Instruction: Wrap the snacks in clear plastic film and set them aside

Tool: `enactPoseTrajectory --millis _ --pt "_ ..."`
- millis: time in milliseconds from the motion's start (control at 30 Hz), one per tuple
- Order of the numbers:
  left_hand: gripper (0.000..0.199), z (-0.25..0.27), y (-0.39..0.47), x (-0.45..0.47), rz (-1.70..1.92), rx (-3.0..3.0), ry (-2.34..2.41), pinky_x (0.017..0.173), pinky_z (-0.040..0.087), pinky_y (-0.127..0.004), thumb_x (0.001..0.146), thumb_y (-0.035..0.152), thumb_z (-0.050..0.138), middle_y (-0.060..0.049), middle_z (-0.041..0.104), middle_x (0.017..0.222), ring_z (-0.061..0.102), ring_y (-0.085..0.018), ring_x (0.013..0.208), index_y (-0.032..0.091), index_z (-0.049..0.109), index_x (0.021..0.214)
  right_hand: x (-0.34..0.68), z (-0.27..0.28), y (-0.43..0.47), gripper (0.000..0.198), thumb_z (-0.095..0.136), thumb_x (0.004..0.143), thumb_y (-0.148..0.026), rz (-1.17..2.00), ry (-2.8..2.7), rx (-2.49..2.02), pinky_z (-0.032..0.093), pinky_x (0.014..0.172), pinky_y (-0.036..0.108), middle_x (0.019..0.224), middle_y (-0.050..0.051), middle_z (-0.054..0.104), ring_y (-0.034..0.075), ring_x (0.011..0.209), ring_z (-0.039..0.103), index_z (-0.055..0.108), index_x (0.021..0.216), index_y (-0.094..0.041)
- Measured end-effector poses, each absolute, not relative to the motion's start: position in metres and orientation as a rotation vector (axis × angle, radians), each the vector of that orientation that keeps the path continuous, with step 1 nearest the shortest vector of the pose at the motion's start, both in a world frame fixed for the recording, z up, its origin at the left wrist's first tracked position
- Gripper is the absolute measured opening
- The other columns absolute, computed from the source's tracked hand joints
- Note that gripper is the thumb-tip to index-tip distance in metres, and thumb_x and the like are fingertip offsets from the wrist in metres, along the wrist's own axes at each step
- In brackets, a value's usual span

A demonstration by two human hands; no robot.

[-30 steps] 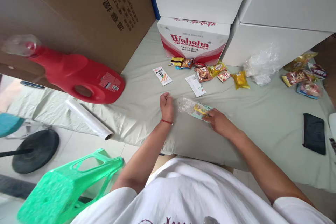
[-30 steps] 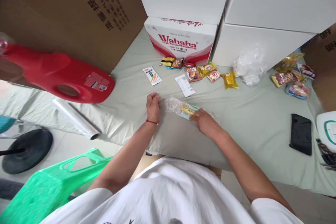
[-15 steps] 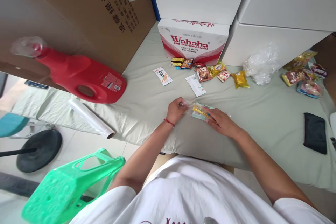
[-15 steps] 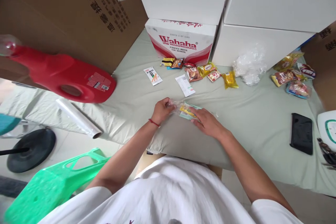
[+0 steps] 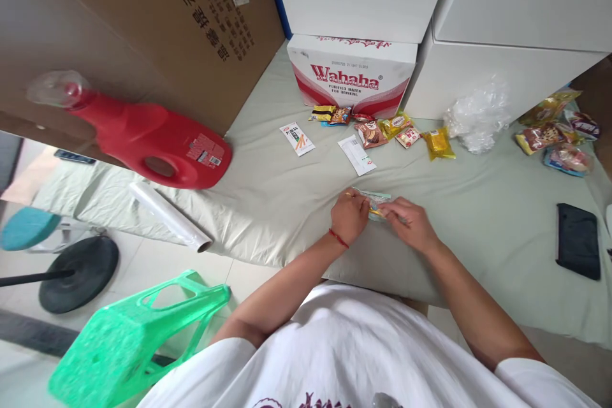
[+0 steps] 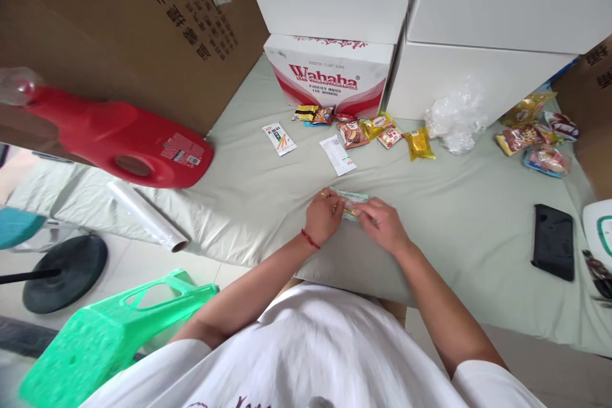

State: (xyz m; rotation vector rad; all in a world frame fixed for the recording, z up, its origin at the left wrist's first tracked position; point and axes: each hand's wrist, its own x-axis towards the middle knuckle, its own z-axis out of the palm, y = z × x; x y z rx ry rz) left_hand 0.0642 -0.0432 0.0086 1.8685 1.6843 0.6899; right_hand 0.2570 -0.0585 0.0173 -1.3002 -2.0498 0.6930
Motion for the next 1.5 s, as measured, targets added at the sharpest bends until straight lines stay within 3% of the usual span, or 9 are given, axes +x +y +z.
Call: enactPoseTrajectory --millis 133,233,367,567,700,967,1200,1367,1500 --pt "0.014 0.004 -0.036 0.063 0.651 1.808 1.796 0.095 0.051 -0.041 0.091 0.031 0.069 -0.011 0.066 0.108 0.058 -0.029 0.107 0.023 0.078 0.099 0.285 0.006 -0.060 0.049 0.060 0.095 -0.058 0.332 -1.636 -1.814 0.047 0.097 0.048 0.104 0.014 0.064 0.029 0.101 0.057 0.071 0.122 -0.019" --pt "0.050 0.001 -0.033 0.063 0.677 1.673 1.965 0.106 0.046 -0.051 0.077 0.041 0.085 -0.017 0.059 0.133 0.052 -0.037 0.125 0.020 0.071 0.121 0.297 -0.006 -0.065 0.050 0.066 0.085 -0.062 0.417 -1.682 -1.974 0.041 0.104 0.055 0.110 0.017 0.064 0.034 0.112 0.053 0.073 0.107 -0.018" --pt "0.040 -0.006 -0.034 0.063 0.733 1.652 1.951 0.111 0.041 -0.056 0.072 0.045 0.088 -0.017 0.054 0.139 0.043 -0.041 0.139 0.021 0.067 0.097 0.289 0.002 -0.080 0.032 0.057 0.089 -0.052 0.574 -1.650 -1.971 0.048 0.088 0.041 0.101 0.012 0.063 0.025 0.092 0.058 0.067 0.083 -0.022" --pt "0.031 -0.006 -0.058 0.076 1.075 1.711 1.581 0.092 0.051 -0.039 0.078 0.026 0.077 -0.009 0.059 0.107 0.059 -0.025 0.103 0.021 0.055 0.100 0.247 0.028 -0.098 0.022 0.054 0.094 -0.047 0.843 -1.597 -1.874 0.042 0.064 0.031 0.064 -0.002 0.058 0.019 0.060 0.053 0.057 0.086 -0.026" --pt "0.010 -0.003 -0.082 0.079 1.073 2.038 1.427 0.089 0.048 -0.041 0.086 0.014 0.060 -0.010 0.063 0.105 0.058 -0.026 0.102 0.022 0.057 0.092 0.225 0.020 -0.102 0.022 0.061 0.090 -0.047 1.243 -1.177 -1.511 0.052 0.067 0.034 0.076 0.001 0.067 0.020 0.068 0.062 0.057 0.089 -0.026" --pt "0.027 -0.013 -0.102 0.059 0.903 2.329 1.065 0.099 0.047 -0.052 0.069 0.015 0.062 -0.015 0.063 0.109 0.056 -0.033 0.113 0.021 0.058 0.094 0.202 0.008 -0.114 0.044 0.070 0.084 -0.063 1.524 -0.828 -1.247 0.058 0.080 0.037 0.107 0.008 0.074 0.024 0.097 0.069 0.069 0.103 -0.024" --pt "0.048 -0.001 -0.118 0.036 1.194 2.036 0.851 0.100 0.055 -0.050 0.080 0.018 0.056 -0.016 0.059 0.128 0.060 -0.029 0.121 0.022 0.045 0.126 0.219 0.015 -0.106 0.047 0.085 0.073 -0.055 1.385 -0.787 -1.371 0.058 0.080 0.036 0.098 0.005 0.077 0.022 0.089 0.071 0.072 0.103 -0.022" --pt "0.023 0.001 -0.127 -0.047 1.180 1.979 1.442 0.103 0.054 -0.050 0.088 0.018 0.056 -0.012 0.063 0.121 0.062 -0.029 0.120 0.024 0.057 0.110 0.356 0.034 -0.073 0.047 0.094 0.060 -0.045 0.806 -0.570 -1.583 0.048 0.054 0.024 0.084 0.002 0.073 0.013 0.063 0.062 0.069 0.089 -0.018" --pt "0.014 -0.018 -0.143 -0.108 1.080 1.967 1.884 0.094 0.056 -0.047 0.089 0.021 0.058 -0.012 0.065 0.113 0.065 -0.030 0.108 0.022 0.061 0.102 0.470 0.052 -0.044 0.029 0.088 0.076 -0.032 0.509 -0.370 -1.777 0.030 0.039 0.020 0.073 0.000 0.063 0.011 0.052 0.050 0.063 0.083 -0.018"
